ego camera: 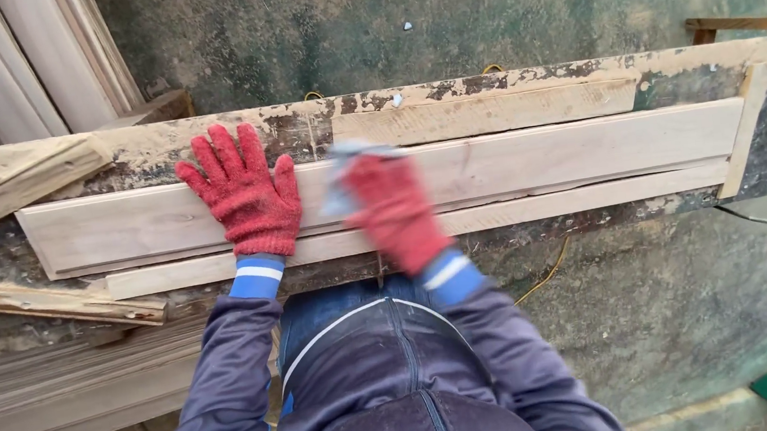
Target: Manually sanding a long piece of wood using a small piece of sandpaper.
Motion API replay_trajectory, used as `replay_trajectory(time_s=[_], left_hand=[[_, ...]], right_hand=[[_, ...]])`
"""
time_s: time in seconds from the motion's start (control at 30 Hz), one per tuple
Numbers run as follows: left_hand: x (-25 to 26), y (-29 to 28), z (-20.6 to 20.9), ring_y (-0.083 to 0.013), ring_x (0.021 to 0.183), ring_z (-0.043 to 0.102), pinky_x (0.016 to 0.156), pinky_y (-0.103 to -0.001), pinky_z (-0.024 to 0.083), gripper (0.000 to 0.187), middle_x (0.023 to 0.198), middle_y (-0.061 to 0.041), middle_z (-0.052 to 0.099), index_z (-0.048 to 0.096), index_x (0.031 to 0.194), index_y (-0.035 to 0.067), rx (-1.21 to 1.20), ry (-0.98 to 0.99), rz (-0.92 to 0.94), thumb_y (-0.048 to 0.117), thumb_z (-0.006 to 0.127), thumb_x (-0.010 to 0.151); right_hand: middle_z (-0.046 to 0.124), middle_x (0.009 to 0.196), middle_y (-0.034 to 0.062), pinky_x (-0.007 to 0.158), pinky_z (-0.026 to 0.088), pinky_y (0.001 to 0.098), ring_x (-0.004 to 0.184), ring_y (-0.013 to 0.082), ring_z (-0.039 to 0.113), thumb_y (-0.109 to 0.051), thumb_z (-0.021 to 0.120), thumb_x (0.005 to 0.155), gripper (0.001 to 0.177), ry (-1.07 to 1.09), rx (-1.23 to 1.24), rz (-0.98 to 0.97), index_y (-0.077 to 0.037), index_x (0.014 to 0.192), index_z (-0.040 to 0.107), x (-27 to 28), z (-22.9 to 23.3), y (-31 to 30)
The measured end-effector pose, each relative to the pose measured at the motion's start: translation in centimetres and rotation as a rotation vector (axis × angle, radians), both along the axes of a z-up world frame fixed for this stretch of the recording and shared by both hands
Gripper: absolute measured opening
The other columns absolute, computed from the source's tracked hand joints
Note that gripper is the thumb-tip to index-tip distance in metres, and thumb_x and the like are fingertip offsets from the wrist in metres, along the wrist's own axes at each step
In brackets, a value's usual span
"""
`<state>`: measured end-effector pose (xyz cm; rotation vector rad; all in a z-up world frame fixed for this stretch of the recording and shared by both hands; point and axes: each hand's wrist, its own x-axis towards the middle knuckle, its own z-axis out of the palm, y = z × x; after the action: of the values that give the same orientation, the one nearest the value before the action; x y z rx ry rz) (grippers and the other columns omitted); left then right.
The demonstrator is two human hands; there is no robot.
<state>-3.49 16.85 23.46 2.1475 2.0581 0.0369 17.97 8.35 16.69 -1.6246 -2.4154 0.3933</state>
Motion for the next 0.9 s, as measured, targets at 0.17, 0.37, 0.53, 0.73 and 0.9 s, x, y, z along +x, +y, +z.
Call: replay_trajectory(time_s=[0.17, 0.37, 0.53, 0.73, 0.9], left_hand=[[0.4, 0.0, 0.3, -0.0531, 0.151, 0.028, 0.122, -0.071, -0.001, 0.067, 0.159, -0.035, 0.043, 0.054, 0.155, 0.001, 0.029, -0.02, 0.012, 0.047, 0.057, 0.106], [0.1, 0.1, 0.4, -0.0516, 0.153, 0.026, 0.123, -0.07, -0.004, 0.072, 0.161, -0.034, 0.041, 0.051, 0.158, 0.002, -0.04, -0.021, 0.014, 0.053, 0.048, 0.107], [0.4, 0.1, 0.7, -0.0538, 0.152, 0.026, 0.122, -0.071, -0.002, 0.07, 0.161, -0.035, 0.041, 0.052, 0.156, 0.0, -0.025, -0.044, 0.019, 0.049, 0.053, 0.106], [0.6, 0.1, 0.8, -0.0537, 0.152, 0.025, 0.121, -0.071, 0.0, 0.068, 0.161, -0.035, 0.04, 0.053, 0.156, 0.0, -0.018, -0.035, 0.021, 0.047, 0.054, 0.107], [0.4, 0.0, 0.3, -0.0531, 0.152, 0.025, 0.121, -0.07, -0.001, 0.069, 0.16, -0.036, 0.041, 0.053, 0.155, -0.001, 0.012, -0.039, -0.006, 0.047, 0.055, 0.107]], right_hand=[[0.017, 0.17, 0.022, 0.125, 0.002, 0.0557, 0.156, 0.0405, 0.015, -0.075, 0.013, 0.101, 0.09, -0.287, -0.202, -0.773, -0.014, 0.167, 0.019, 22.3, -2.1, -2.6], [0.045, 0.157, 0.0159, 0.128, 0.013, 0.0575, 0.151, 0.0342, 0.033, -0.07, 0.046, 0.091, 0.086, 0.072, -0.005, -0.176, -0.013, 0.155, 0.042, -2.7, 3.4, -0.6], [0.038, 0.164, 0.0119, 0.129, 0.004, 0.0546, 0.155, 0.031, 0.027, -0.061, 0.036, 0.102, 0.073, -0.175, -0.076, -0.209, -0.016, 0.16, 0.037, 10.1, 3.3, -4.6], [0.026, 0.165, 0.025, 0.126, 0.005, 0.0556, 0.153, 0.0427, 0.019, -0.057, 0.04, 0.1, 0.08, -0.241, -0.022, -0.55, -0.006, 0.161, 0.029, 11.4, -1.4, -7.2], [0.029, 0.169, 0.0047, 0.13, 0.005, 0.0516, 0.158, 0.0262, 0.019, -0.079, 0.028, 0.096, 0.085, 0.098, 0.027, -0.21, -0.024, 0.16, 0.036, 1.7, 5.4, -3.9]])
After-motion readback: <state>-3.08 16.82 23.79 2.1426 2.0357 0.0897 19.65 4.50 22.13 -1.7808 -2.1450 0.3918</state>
